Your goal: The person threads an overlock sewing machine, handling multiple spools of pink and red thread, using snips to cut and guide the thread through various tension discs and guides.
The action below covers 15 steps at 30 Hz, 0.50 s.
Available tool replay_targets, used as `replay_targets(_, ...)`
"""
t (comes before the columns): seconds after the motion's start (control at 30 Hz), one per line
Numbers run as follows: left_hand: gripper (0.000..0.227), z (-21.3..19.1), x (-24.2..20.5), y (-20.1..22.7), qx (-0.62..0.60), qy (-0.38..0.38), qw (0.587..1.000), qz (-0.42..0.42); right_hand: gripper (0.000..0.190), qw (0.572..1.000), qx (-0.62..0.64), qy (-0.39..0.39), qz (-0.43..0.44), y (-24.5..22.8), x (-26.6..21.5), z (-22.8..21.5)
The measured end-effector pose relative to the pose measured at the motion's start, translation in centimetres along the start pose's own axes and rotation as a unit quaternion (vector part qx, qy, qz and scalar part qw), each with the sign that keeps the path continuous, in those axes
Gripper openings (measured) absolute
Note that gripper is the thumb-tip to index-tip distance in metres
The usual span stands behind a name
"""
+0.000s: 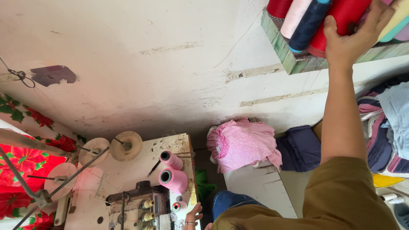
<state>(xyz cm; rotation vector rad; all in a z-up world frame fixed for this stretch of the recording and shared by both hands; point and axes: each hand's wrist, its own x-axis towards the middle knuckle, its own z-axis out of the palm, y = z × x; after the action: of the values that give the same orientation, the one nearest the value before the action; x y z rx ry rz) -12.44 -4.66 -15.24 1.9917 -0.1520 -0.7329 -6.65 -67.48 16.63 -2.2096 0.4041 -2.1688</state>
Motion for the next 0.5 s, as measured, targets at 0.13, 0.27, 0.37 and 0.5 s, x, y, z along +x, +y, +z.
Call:
replay_targets(0.13,0.083,-0.6,-1.3,2.9,0.017,0.020,1.000,0.005,0.068,0.997,0.078,-0.002,-0.020,-1.1,0.1,-0.1)
replay_targets(0.27,0.076,-1.9,-2.0,4.1,0.056,-0.001,0.994,0.090,0.080,0.996,0.065,0.012,-0.063,-1.3,0.0,-0.5)
replay_targets(0.37,0.073,-2.6,-3.2,5.2,0.076,-0.002,0.985,0.157,0.094,1.000,-0.002,0.009,-0.003,10.0,-6.7,0.5)
replay_targets(0.5,0.063,-3.3,-5.6,8.5,0.070,0.008,0.976,0.206,0.081,0.964,-0.239,0.020,0.119,18.3,-12.0,2.7)
